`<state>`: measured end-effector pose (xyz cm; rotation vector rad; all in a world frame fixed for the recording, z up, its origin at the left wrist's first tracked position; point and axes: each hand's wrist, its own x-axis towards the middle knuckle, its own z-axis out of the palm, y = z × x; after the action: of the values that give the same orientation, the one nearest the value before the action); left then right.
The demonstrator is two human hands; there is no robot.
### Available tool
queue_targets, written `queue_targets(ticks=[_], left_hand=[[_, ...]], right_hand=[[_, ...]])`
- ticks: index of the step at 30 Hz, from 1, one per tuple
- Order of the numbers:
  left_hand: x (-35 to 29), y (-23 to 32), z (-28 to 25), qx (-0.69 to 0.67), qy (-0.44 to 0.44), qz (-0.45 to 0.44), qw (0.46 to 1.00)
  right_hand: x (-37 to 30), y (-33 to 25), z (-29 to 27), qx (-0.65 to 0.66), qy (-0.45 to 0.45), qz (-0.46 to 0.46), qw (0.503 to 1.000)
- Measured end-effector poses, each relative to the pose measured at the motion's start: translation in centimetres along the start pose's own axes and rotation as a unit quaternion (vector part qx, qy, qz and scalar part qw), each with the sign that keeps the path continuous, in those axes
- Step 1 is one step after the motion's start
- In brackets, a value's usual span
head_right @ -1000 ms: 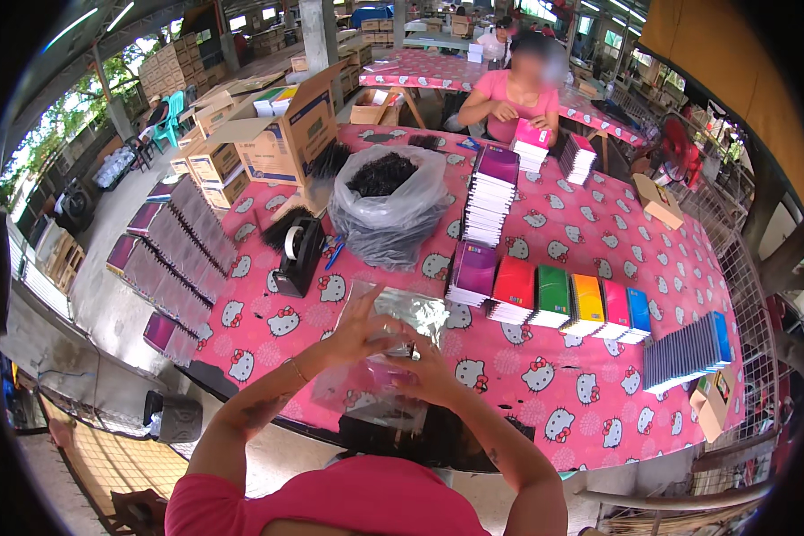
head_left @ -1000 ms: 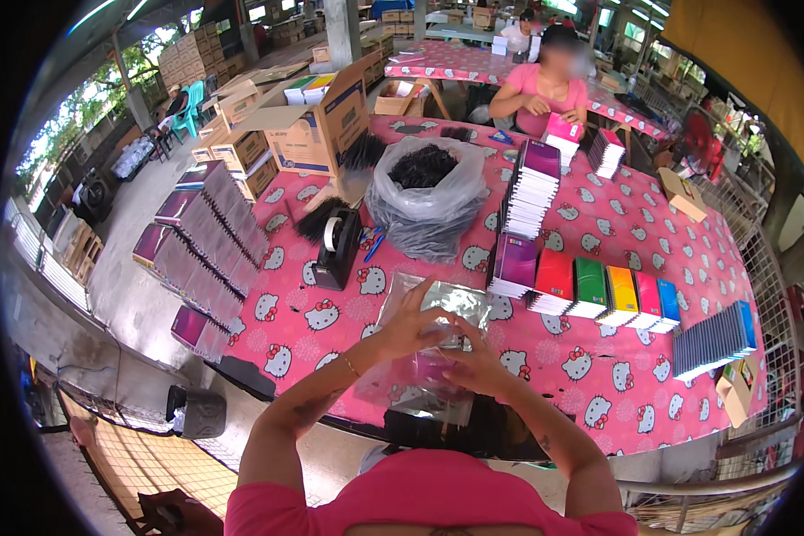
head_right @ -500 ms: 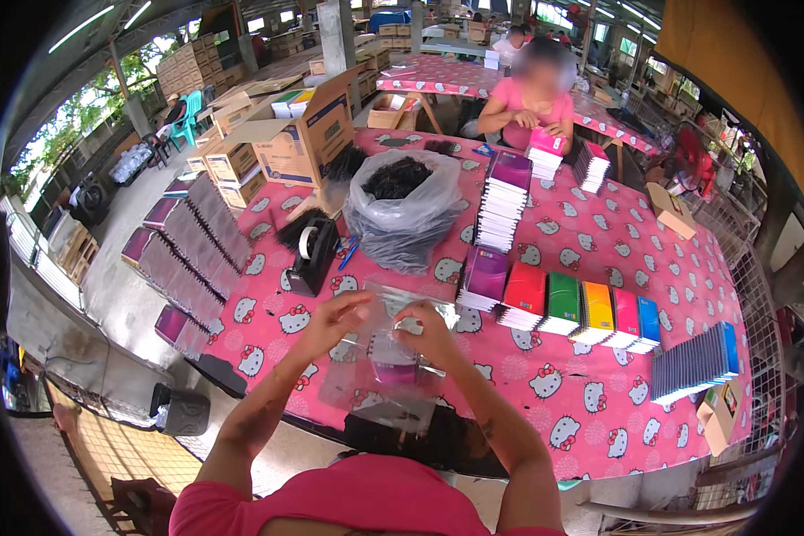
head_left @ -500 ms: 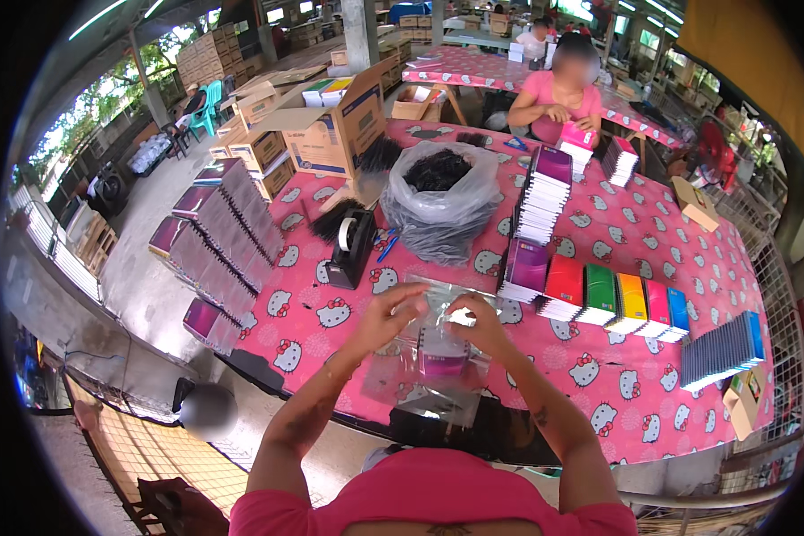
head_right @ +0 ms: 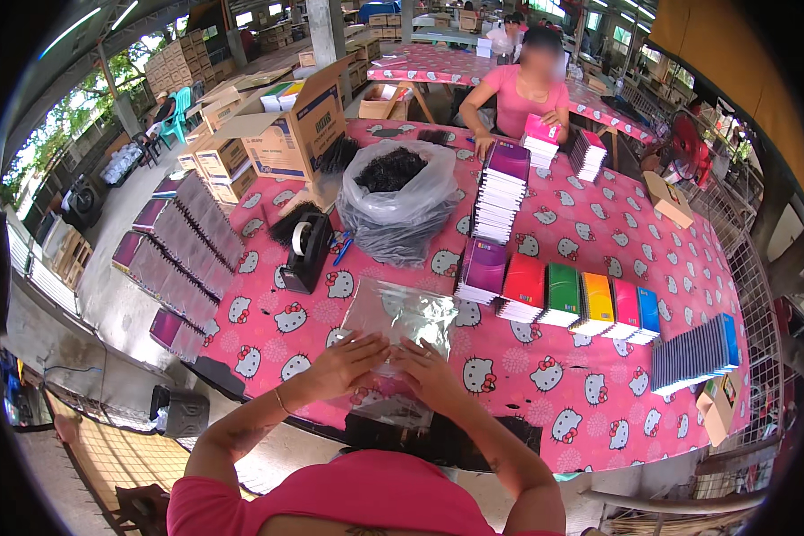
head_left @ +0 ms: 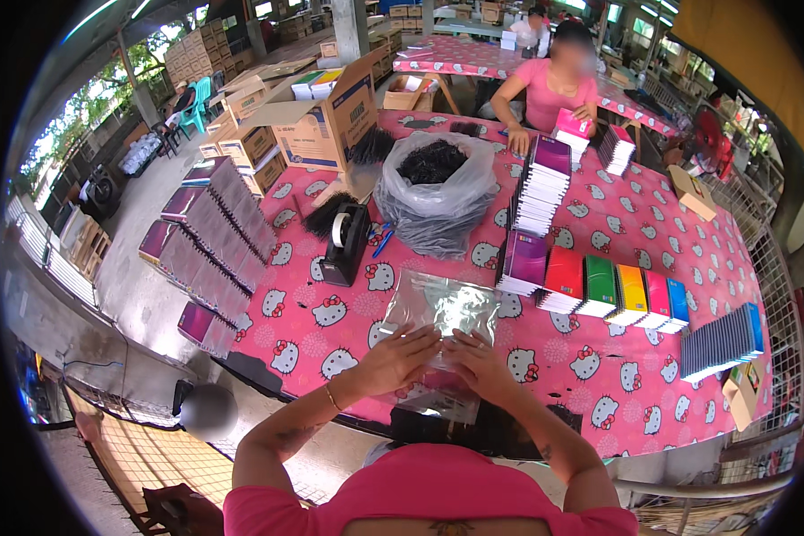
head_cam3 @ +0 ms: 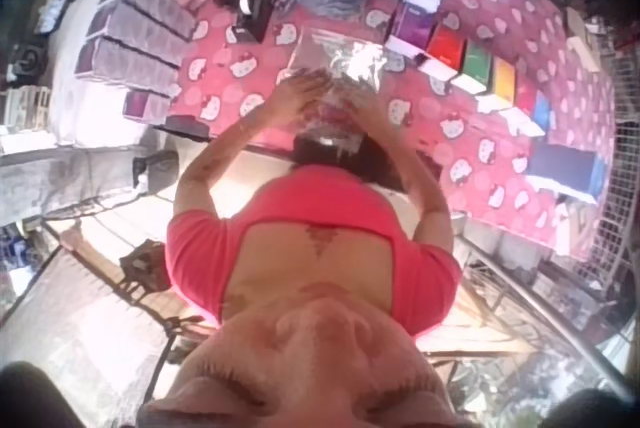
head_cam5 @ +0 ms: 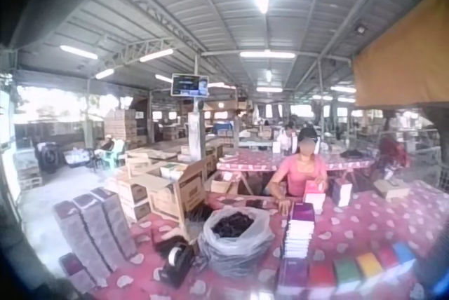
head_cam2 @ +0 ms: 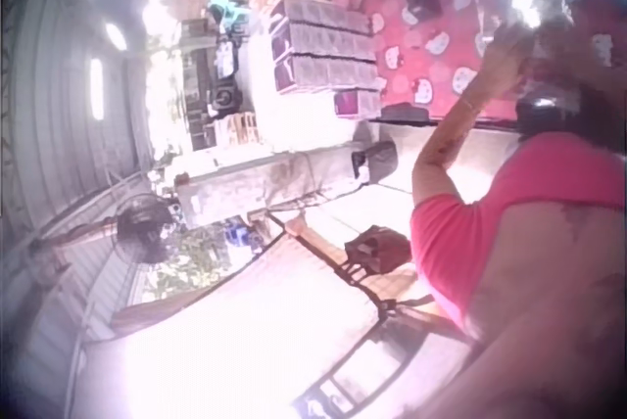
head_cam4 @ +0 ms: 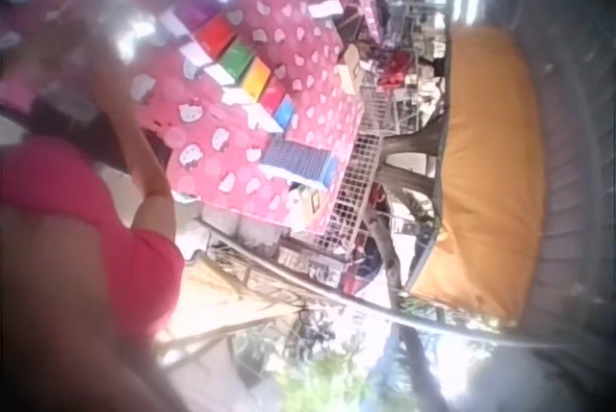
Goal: The person places a notebook into a plastic sleeve, folds the sleeve, and applies adhesive tape to seal it before setting it aside and repeating the process with other notebooks.
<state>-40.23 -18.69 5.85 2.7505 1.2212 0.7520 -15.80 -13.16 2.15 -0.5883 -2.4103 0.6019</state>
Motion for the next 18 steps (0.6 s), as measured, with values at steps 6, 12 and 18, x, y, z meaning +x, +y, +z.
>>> queue_targets(ticks=[6, 12, 18], left_hand=[[1.6, -0.4, -0.8, -0.152, -0.003, -0.083, 0.985], [3.4, -0.7, 1.5, -0.094, -0.047, -0.215, 0.971], [3.8, -2.7, 3.0, -0.158, 0.025, -0.204, 0.966]], right_hand=[[0.6, -2.5, 1.2, 0.022, 0.125, 0.072, 0.989], [2.3, -3.7, 0.7, -0.076, 0.124, 0.162, 0.976], [1.5, 2.0, 0.7, 0.320, 0.061, 0.290, 0.900]])
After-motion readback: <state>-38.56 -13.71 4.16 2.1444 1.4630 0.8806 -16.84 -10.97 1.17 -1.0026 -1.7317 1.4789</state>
